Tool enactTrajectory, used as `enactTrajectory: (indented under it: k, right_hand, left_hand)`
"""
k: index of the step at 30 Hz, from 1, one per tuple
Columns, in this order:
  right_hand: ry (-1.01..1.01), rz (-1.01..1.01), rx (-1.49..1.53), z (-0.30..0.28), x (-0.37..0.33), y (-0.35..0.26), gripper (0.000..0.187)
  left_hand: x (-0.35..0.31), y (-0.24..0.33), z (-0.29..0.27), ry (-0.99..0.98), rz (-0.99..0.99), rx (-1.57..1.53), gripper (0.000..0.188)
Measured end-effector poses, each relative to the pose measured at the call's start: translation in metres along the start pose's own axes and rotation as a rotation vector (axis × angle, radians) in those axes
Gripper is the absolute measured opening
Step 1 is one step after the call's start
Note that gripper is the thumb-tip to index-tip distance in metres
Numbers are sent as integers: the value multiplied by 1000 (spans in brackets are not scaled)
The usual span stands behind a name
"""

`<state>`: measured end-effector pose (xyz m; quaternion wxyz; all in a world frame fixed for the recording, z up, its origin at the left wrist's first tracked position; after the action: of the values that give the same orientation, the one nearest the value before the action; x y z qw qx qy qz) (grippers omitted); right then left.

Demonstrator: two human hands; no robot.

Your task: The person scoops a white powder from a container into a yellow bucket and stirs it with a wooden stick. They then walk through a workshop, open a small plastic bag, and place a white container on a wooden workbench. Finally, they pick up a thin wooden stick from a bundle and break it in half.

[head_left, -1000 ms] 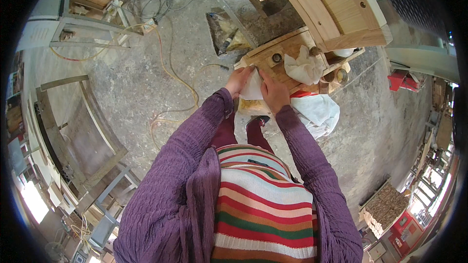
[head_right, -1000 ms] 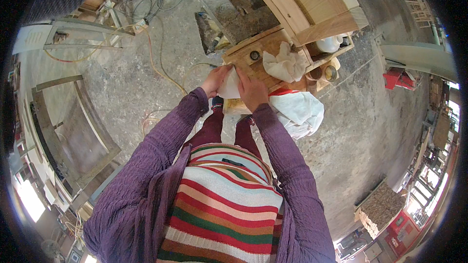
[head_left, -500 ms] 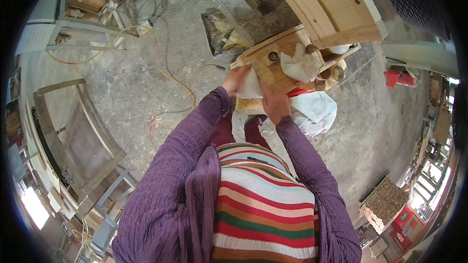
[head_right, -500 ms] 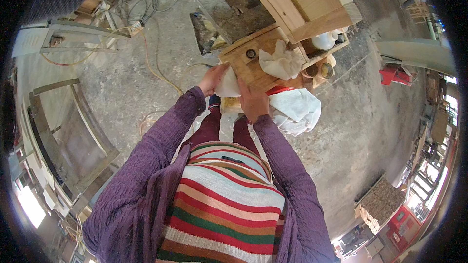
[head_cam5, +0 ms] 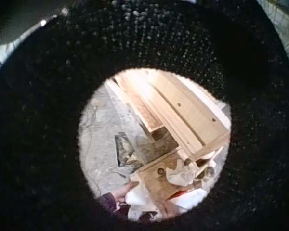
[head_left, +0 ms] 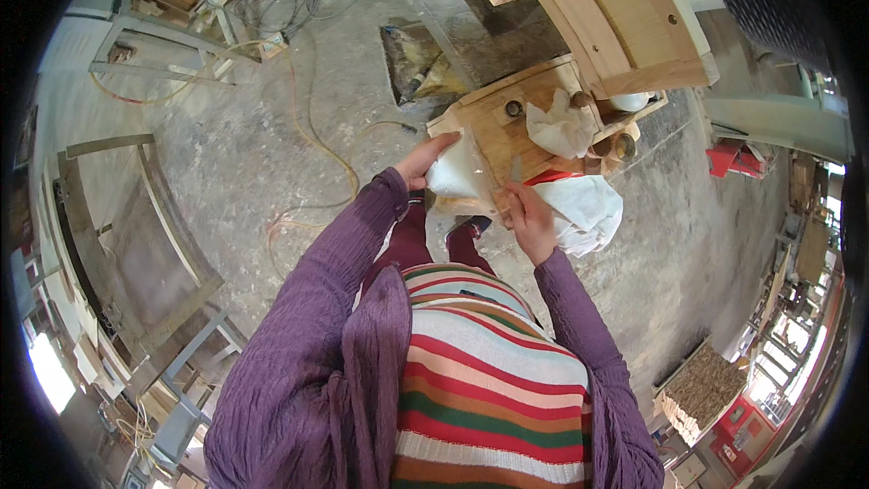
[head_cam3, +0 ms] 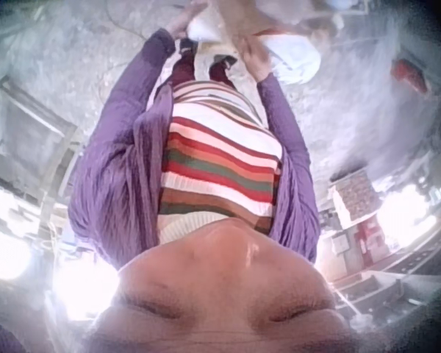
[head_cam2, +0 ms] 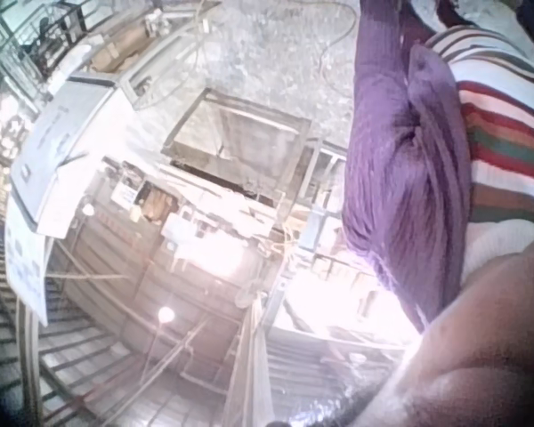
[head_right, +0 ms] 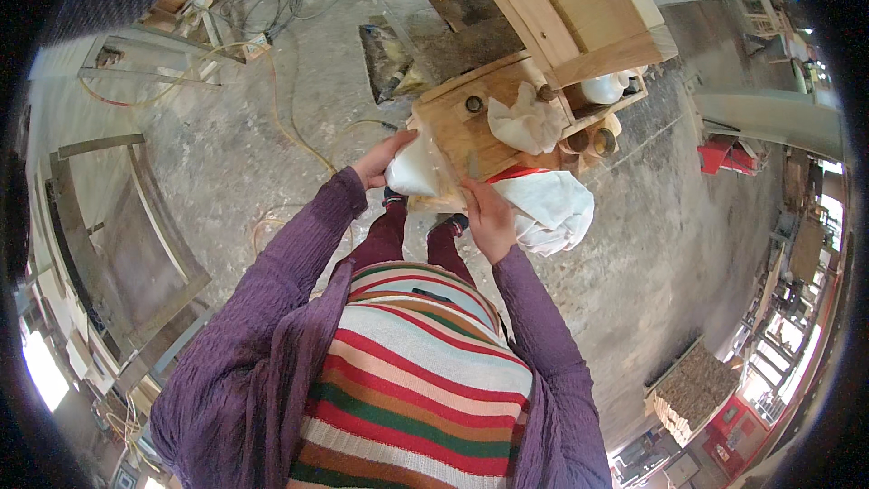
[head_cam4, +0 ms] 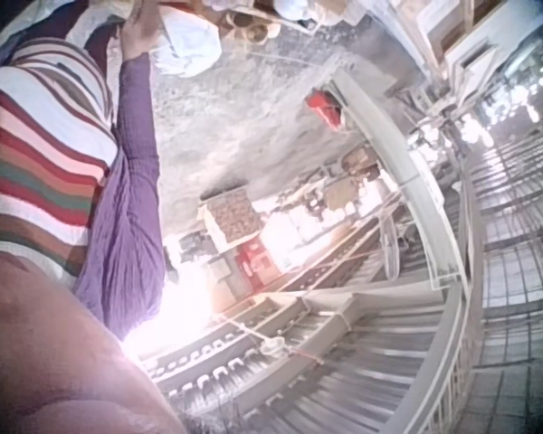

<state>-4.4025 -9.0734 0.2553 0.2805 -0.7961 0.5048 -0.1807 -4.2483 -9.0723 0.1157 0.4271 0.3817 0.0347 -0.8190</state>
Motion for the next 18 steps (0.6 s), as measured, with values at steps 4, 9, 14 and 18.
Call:
enactTrajectory:
  k: [4, 9, 14, 18]
  right_hand:
    - [-119, 56, 76, 33, 31, 0, 28]
    - [-337, 88, 171, 81, 50, -25, 24]
    - [-301, 142, 281, 86, 44, -12, 25]
    - [-243, -68, -111, 64, 43, -25, 20]
  left_hand:
    - [-21, -12, 0, -111, -30, -41, 36]
    - [-45, -17, -18, -126, 5, -14, 33]
    - [-63, -13, -29, -131, 38, 93, 38]
    - [-74, -3, -66, -11, 34, 170, 42]
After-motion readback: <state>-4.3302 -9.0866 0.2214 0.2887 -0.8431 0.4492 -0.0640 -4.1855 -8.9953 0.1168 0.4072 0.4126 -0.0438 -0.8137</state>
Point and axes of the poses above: each hand's wrist, its own x-axis towards the middle knuckle, its own z-axis out of the palm, y = z × x, the point moved 10 cm from there along x, towards the middle knuckle, and after that the axes turned 10 degrees about -x, right-handed, at the moved point
